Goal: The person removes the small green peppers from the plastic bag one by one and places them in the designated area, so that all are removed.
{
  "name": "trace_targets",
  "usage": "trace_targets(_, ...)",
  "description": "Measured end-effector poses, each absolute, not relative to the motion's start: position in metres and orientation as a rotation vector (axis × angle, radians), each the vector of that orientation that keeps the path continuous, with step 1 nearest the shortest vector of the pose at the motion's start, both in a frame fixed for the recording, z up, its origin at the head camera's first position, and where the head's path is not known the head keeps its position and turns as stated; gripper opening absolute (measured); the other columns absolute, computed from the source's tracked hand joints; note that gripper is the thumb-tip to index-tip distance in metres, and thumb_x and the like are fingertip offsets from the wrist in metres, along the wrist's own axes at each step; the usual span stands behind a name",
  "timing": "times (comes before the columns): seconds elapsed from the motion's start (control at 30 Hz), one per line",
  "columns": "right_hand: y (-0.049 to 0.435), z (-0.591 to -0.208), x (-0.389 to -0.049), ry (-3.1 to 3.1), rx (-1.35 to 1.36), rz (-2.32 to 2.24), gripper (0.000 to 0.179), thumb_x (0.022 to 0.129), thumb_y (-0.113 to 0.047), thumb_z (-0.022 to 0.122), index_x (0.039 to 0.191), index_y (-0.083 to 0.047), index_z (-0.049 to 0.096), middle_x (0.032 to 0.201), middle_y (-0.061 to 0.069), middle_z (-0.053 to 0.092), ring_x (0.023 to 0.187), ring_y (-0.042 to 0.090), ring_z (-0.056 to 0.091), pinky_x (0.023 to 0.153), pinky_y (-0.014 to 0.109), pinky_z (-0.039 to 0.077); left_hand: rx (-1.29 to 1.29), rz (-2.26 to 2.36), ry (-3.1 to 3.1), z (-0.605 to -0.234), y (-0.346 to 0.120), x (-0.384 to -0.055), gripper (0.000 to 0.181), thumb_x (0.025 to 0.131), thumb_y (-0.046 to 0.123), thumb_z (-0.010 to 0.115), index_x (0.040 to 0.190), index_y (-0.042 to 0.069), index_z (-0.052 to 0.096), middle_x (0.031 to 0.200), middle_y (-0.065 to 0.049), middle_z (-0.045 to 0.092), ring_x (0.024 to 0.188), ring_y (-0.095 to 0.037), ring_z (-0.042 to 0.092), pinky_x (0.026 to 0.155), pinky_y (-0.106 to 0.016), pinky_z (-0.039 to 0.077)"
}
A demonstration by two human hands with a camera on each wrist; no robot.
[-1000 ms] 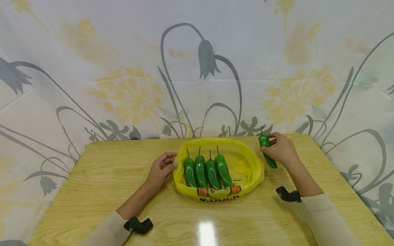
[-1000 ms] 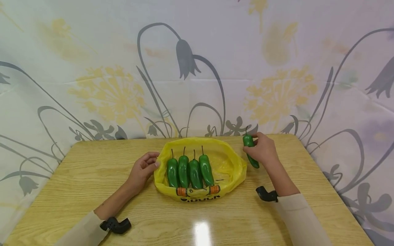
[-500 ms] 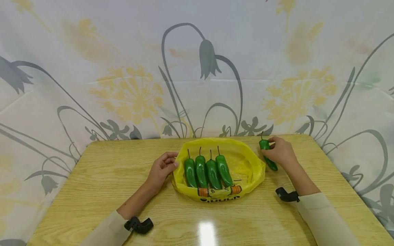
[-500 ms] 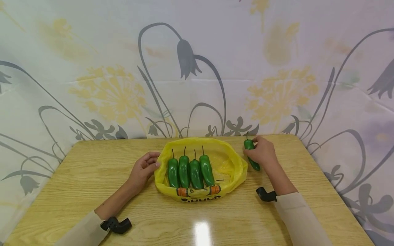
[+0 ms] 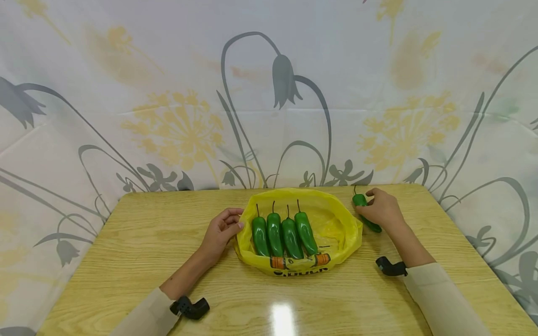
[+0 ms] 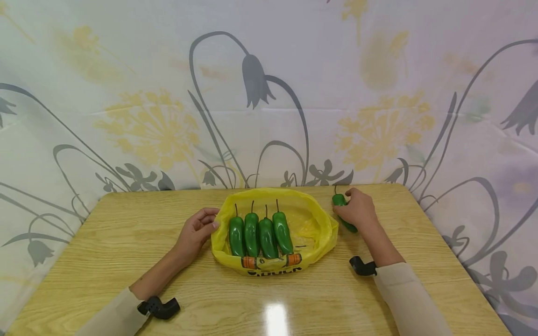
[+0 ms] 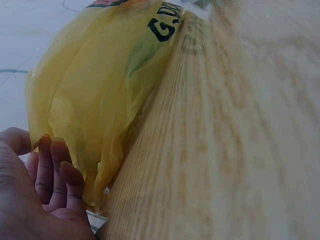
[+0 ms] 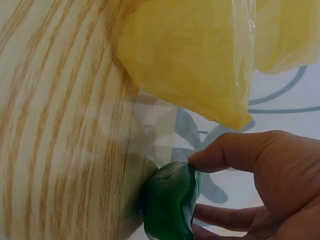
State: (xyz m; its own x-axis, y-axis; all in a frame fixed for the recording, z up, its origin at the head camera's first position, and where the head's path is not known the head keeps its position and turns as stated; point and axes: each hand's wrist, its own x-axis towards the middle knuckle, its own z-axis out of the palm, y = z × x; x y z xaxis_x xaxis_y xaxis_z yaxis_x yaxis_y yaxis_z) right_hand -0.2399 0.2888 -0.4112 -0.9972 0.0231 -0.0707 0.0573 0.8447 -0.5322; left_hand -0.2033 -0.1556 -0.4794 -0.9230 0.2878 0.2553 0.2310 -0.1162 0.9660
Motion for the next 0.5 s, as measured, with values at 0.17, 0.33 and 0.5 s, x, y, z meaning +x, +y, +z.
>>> trace_targets(0.17, 0.2896, -0.4126, -0.241, 2.957, 0.063, -0.847, 0.07, 0.097, -0.026, 0.073, 0.143, 0.019, 0.047, 0.123, 0.041, 0.063, 0.105, 0.053, 0.065, 0.081, 0.056, 0.059, 0.605, 2.235, 2.066, -0.4798, -0.1555, -0.2034, 0.037, 0.103, 0.002, 0.061, 0.136, -0.014, 0.054, 0.1, -0.002, 0.069, 0.088, -0.009, 0.068, 0.079, -0.022, 0.058)
trace_targets(0.33, 0.2906, -0.4132, -0.2415, 2.959, 0.053, -0.834, 0.071, 0.097, -0.027, 0.072, 0.143, 0.02, 0.047, 0.123, 0.041, 0.063, 0.104, 0.052, 0.066, 0.079, 0.054, 0.06, 0.605, 2.236, 2.061, -0.4806, -0.1551, -0.2038, 0.037, 0.103, 0.001, 0.06, 0.136, -0.014, 0.053, 0.101, -0.002, 0.068, 0.088, -0.009, 0.068, 0.08, -0.022, 0.058)
trace_targets(0.5, 0.29, -0.41, -0.2408, 2.964, 0.057, -0.804, 0.073, 0.098, -0.029, 0.069, 0.145, 0.021, 0.045, 0.127, 0.043, 0.06, 0.109, 0.054, 0.063, 0.083, 0.056, 0.059, 0.605, 2.234, 2.059, -0.4804, -0.1554, -0.2035, 0.037, 0.103, 0.001, 0.06, 0.136, -0.014, 0.053, 0.101, -0.003, 0.068, 0.089, -0.01, 0.068, 0.08, -0.022, 0.058)
